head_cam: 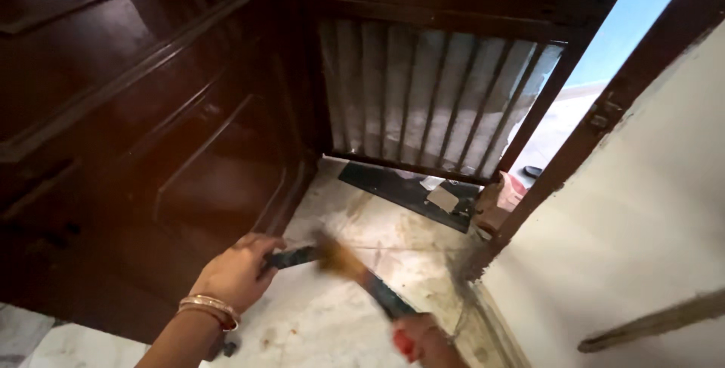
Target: The person sweeps the floor with a broom, moving debris through a hallway and under furniture, eventually opening a door and sweeping the dirt out.
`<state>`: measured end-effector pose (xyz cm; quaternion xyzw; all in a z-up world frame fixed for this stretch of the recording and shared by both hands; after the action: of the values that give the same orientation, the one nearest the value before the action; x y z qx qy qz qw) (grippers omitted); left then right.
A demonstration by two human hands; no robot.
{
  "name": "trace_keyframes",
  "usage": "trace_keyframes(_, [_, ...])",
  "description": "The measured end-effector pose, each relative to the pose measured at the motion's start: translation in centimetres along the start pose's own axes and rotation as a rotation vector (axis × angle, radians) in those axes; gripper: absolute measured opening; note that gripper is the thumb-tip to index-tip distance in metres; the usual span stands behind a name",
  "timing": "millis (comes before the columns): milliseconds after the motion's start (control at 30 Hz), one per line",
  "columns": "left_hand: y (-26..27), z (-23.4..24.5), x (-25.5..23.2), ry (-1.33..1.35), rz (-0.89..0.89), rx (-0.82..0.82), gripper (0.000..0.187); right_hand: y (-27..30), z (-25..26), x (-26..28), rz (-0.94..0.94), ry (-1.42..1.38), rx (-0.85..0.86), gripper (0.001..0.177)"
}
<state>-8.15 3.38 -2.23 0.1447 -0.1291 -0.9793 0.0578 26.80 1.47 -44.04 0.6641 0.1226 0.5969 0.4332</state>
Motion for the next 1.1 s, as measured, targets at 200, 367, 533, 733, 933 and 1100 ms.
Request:
trace_keyframes(200, [-1.2,-1.3,0.9,0.062,-0.048,-0.038,0.036,3.2,-0.6,7.9,0.095,0.061,-0.064,0.022])
trace_keyframes(367, [-2.3,-1.3,-0.5,0.067,-0.083,-0.014,0.038,4.7,-3.7,4.4,0.305,0.260,0.085,0.020])
trace_keyframes(533, [-2.3,-0.2,-1.8,0.036,-0.090,0.007,0.040,8.6,-9.3,1.2,0.292,0.312,0.410,0.028])
trace_keyframes(733, [-2.6,0.8,-1.1,0.015,-0.108,-0.063,0.049,9.4,-13.3,2.3,0.206,0.397,0.543,0.050])
trace_keyframes(933, [-2.5,0.6,1.5,-0.044,-0.084,-0.038,0.044,1.0,-13.6,-0.2,0.033,0.183,0.378,0.020])
trace_keyframes(1100, [-3.2,-2.3,4.3,-0.086,-0.014,0.035,0.047,-5.1,-6.9,3.2,0.067,-0.274,0.005,0.021])
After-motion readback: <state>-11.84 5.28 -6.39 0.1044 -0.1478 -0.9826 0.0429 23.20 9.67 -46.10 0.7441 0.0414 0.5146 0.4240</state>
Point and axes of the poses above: each hand's wrist, its own y-axis away from the middle knuckle, its own z-axis out of the back of the hand, x = y × z, the point moved 4 cm from there along -y, towards the middle knuckle, and after that the axes turned 7 degrees about z, right-handed, at the moved point
